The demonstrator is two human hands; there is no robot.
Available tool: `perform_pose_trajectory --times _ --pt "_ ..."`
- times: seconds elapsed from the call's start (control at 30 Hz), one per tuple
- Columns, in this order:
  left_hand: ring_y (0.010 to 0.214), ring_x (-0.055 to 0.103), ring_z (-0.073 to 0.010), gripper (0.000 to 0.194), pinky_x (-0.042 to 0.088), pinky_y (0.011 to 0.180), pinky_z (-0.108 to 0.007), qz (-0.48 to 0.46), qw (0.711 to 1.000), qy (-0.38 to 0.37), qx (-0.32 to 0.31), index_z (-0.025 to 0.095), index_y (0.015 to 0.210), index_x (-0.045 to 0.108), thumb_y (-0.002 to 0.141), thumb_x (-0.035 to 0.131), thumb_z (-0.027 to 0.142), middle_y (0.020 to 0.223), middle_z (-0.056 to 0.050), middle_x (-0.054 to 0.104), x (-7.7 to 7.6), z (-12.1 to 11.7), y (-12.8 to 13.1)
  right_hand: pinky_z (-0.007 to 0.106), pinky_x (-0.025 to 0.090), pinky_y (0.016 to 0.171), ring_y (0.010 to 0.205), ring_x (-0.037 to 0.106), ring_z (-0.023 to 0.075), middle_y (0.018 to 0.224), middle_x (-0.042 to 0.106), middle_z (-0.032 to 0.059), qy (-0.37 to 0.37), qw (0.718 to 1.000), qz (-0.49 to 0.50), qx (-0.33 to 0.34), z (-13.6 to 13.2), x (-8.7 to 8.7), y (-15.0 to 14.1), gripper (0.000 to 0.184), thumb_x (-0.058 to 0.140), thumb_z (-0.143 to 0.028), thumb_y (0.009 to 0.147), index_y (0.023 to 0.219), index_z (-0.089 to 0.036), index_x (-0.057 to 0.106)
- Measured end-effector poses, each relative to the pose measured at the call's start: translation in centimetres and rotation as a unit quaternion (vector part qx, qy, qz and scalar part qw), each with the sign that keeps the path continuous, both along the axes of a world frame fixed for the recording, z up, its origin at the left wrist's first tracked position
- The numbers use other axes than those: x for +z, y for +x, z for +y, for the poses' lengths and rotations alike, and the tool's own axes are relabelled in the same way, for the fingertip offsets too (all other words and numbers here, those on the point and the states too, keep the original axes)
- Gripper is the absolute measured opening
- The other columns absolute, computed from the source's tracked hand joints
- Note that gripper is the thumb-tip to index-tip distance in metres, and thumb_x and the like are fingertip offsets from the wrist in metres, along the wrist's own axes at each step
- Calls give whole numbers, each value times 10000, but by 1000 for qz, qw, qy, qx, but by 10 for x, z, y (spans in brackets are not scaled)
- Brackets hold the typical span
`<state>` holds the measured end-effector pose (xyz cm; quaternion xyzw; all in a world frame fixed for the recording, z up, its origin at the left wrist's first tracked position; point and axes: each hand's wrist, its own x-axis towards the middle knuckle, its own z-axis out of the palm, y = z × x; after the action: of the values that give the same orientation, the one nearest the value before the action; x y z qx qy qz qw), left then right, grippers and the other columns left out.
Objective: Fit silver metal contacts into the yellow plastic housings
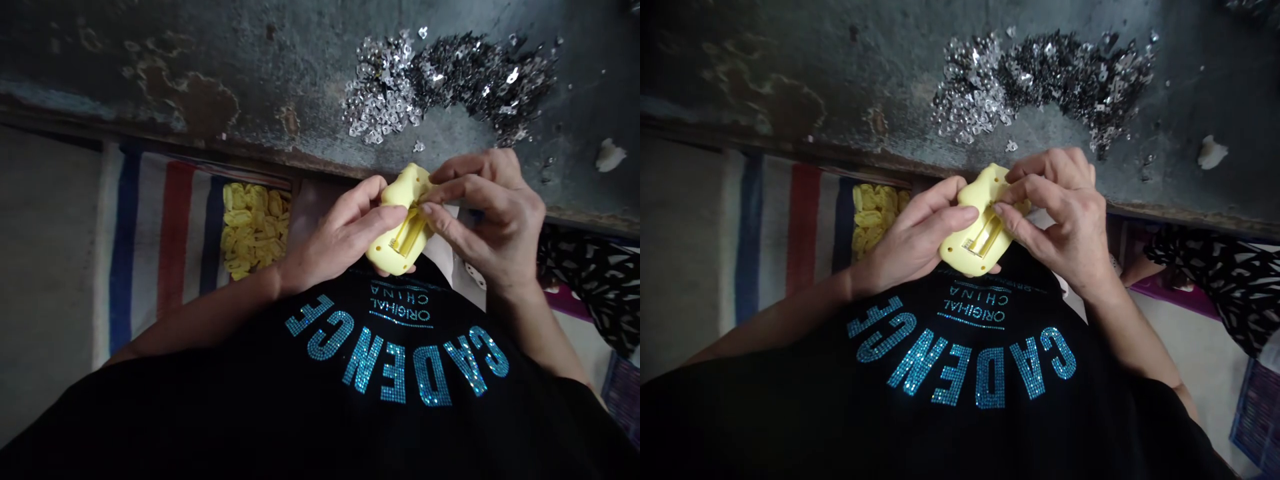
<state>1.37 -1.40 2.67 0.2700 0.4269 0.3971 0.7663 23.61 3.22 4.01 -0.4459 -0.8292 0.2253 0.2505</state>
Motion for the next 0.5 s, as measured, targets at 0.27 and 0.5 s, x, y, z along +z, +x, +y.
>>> perform_pose_trajectory --times 0.27,0.5 --pt "814 811 -227 239 753 608 -349 -26 999 -17 -12 244 1076 612 1064 781 414 1020 -22 759 2 0 1 619 638 1076 1234 748 370 1246 801 105 -41 997 57 -26 5 -8 12 235 731 -522 1083 1216 -352 823" --pt "724 645 -170 342 592 567 -271 87 991 91 -37 254 1010 541 1002 852 395 884 9 631 0 -2 0 507 681 961 1170 762 330 1348 799 110 -144 986 65 54 28 -7 9 584 807 -717 982 1381 -295 745"
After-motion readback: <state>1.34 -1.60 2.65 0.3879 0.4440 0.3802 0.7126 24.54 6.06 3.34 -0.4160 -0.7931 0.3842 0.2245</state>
